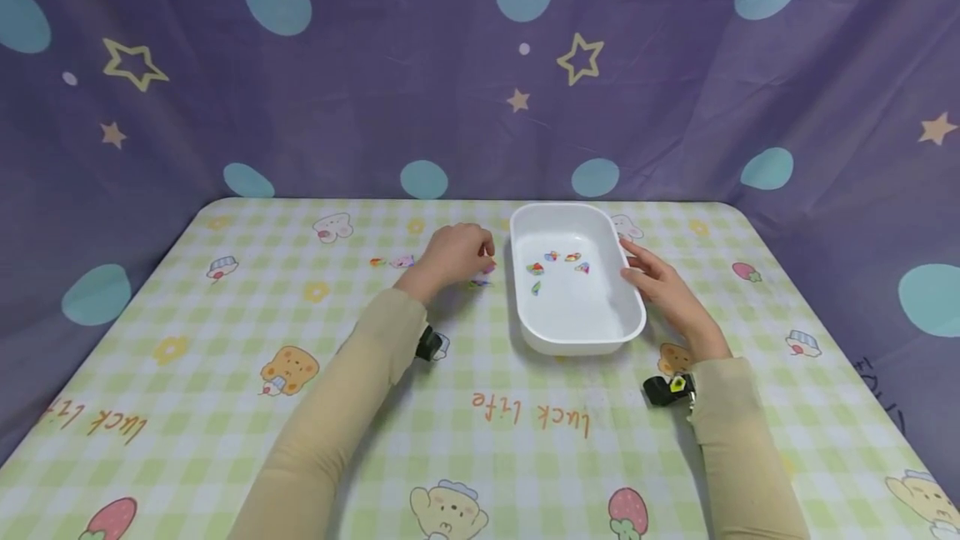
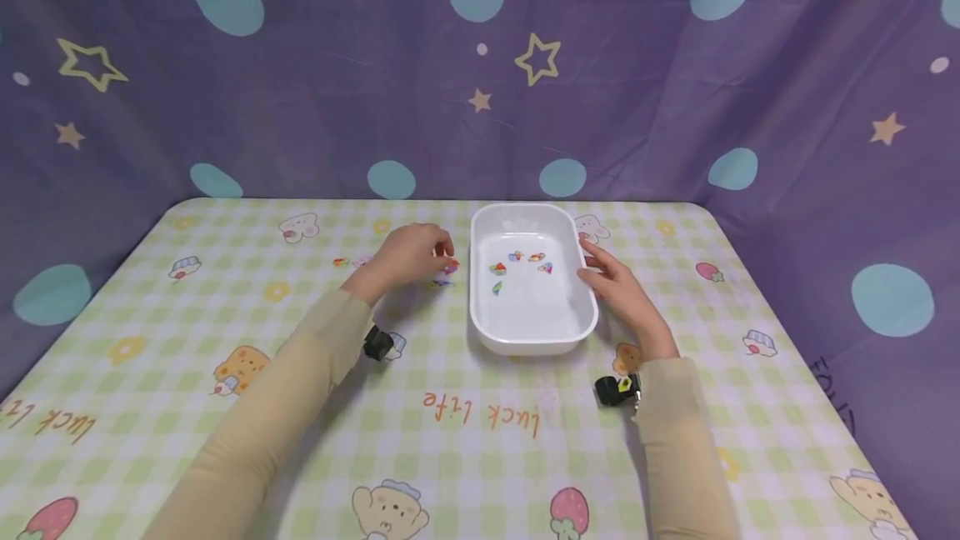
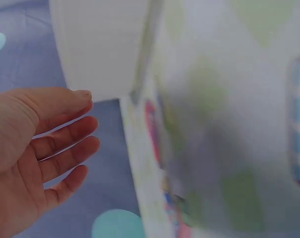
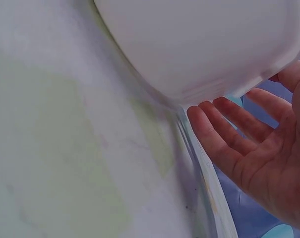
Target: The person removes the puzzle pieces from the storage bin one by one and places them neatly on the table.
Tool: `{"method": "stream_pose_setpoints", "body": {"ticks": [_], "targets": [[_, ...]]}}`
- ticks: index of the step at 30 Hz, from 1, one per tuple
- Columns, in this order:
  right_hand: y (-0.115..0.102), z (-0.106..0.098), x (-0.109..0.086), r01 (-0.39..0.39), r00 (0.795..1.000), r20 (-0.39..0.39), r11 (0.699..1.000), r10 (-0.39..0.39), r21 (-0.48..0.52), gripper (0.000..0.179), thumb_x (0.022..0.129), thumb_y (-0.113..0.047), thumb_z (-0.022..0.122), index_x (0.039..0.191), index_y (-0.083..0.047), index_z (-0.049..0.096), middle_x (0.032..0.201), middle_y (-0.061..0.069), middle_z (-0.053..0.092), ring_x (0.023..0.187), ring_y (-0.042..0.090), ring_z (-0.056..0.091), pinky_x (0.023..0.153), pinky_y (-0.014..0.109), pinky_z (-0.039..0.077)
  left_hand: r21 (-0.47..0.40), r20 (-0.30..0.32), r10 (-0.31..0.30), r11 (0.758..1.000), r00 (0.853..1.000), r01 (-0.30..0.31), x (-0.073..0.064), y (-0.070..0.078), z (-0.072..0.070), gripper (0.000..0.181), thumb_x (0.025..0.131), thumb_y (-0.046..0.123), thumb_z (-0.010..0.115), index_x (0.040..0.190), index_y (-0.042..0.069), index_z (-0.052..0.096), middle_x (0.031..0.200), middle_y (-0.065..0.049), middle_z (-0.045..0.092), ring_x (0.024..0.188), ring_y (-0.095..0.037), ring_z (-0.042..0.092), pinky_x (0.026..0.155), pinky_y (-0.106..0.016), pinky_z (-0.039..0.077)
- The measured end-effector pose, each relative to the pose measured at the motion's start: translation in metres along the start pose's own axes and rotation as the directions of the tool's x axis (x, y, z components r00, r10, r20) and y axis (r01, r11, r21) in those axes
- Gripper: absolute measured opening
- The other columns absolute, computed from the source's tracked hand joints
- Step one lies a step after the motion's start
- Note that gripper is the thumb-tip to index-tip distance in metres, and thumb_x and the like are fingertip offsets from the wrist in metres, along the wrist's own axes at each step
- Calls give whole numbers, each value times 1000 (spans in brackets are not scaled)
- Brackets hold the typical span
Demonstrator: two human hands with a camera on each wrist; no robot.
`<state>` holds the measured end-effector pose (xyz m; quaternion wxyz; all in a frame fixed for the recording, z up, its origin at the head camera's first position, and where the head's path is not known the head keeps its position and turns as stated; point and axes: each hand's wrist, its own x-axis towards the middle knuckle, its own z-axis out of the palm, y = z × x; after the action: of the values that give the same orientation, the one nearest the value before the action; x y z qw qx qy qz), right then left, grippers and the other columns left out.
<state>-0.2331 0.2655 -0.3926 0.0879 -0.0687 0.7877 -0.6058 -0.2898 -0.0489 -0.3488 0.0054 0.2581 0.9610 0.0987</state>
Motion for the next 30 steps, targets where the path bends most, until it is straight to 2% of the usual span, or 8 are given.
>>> {"method": "stream_pose_setpoints", "body": {"ticks": [6,10,14,18,23,30], "targets": [[-11,3,-5,-7,1000,1,1000,7,-1,55,88,-19,45,136,-14,18,128,22,31,100,18,47,70,20,45,29,-7,58,998,998,-57,11,19,-14,12,79,25,55,86,18,61,77,6,54,66,-11,49,60,-29,39],[-12,4,-7,-14,1000,2,1000,14,-5,56,88,-20,45,136,-14,18,129,21,31,100,16,47,71,20,45,66,9,106,992,994,-106,17,35,-16,15,79,25,55,90,18,61,82,5,57,70,-10,51,62,-29,40],[-13,4,-7,-16,1000,4,1000,16,-6,56,88,-22,46,136,-16,18,129,20,31,102,19,46,71,21,45,101,11,154,983,988,-154,23,48,-12,15,78,25,56,90,18,62,82,6,57,72,-10,51,65,-29,40],[-15,4,-8,-13,1000,9,1000,13,-6,56,88,-20,45,136,-14,18,129,21,31,104,23,45,71,20,44,103,35,170,980,985,-173,29,57,-3,13,76,24,56,87,20,62,79,8,56,73,-8,50,70,-30,36],[-19,6,-11,-6,1000,18,1000,7,-22,55,88,-19,44,136,-12,17,129,22,31,103,25,45,70,22,45,100,83,180,977,980,-188,33,63,7,11,76,24,57,85,22,62,76,10,55,71,-6,48,71,-31,33],[-23,7,-12,-2,1000,15,1000,3,-20,55,88,-19,44,136,-12,18,128,22,32,102,24,46,71,22,45,86,108,174,979,979,-184,41,66,12,14,76,22,59,89,19,63,78,9,57,73,-9,49,71,-30,33]]}}
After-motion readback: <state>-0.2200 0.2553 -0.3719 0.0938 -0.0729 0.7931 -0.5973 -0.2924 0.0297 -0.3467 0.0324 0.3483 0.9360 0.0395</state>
